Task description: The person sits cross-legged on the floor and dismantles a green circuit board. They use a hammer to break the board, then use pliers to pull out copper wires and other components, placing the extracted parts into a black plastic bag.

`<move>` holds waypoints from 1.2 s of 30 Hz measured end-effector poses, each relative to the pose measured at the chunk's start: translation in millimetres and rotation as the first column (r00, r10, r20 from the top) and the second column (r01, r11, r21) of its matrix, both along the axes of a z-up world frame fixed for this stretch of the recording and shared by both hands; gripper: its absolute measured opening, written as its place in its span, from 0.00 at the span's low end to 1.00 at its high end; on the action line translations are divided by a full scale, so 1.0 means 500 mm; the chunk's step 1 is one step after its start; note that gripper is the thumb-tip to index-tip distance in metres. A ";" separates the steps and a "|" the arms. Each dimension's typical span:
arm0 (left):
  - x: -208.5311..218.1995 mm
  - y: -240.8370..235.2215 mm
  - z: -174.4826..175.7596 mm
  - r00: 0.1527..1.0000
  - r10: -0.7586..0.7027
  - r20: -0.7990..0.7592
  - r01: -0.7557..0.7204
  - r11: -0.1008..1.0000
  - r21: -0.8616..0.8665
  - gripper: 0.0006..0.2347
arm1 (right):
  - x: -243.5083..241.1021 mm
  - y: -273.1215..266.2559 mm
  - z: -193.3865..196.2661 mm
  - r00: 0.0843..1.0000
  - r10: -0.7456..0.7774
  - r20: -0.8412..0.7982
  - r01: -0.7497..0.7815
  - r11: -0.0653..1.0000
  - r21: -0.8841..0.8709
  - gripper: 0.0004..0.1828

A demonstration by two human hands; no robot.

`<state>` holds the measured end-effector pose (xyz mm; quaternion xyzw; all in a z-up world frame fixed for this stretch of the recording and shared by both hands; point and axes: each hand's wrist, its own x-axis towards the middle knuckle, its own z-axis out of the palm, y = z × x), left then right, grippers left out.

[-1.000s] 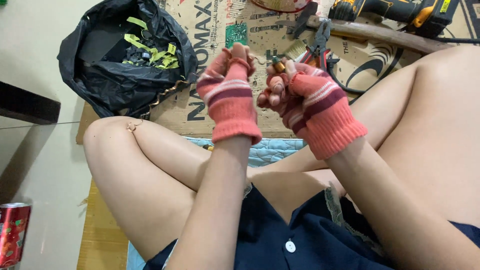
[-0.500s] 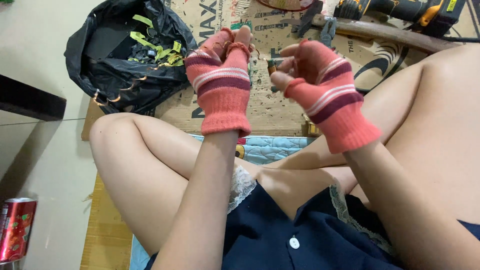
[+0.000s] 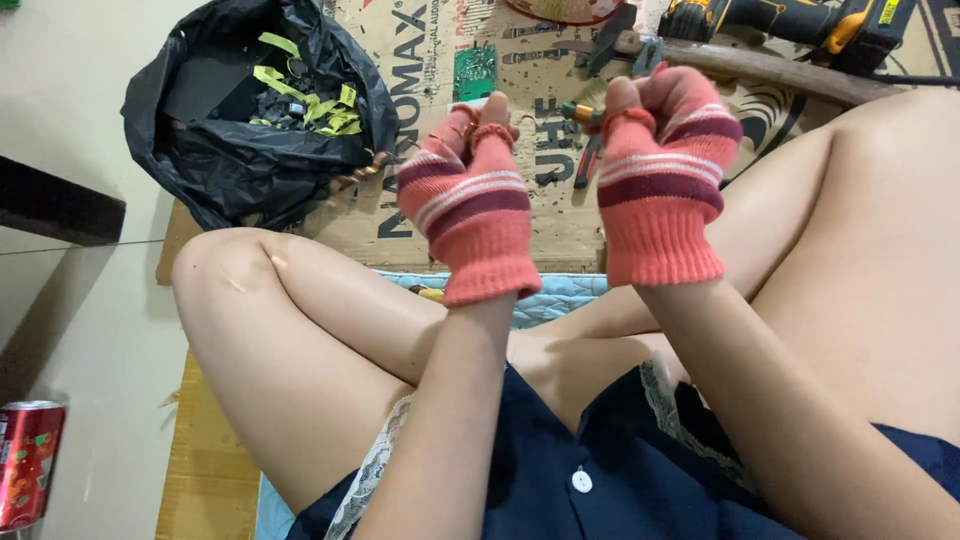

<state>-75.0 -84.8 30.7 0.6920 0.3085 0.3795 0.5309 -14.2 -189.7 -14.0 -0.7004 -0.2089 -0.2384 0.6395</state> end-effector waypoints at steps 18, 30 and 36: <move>0.028 0.012 0.007 0.982 0.121 0.148 -0.036 0.879 -0.476 0.09 | -0.017 0.010 0.025 0.971 0.132 -0.199 -0.064 0.946 0.316 0.05; 0.031 0.012 -0.031 0.877 -0.172 0.448 0.377 0.825 -0.421 0.10 | -0.023 -0.013 0.017 0.834 0.387 -0.394 -0.190 0.870 0.454 0.05; -0.001 -0.053 -0.060 0.827 -0.444 0.345 0.551 0.763 -0.339 0.10 | -0.010 -0.016 -0.011 0.874 0.038 -0.484 0.047 0.985 0.164 0.11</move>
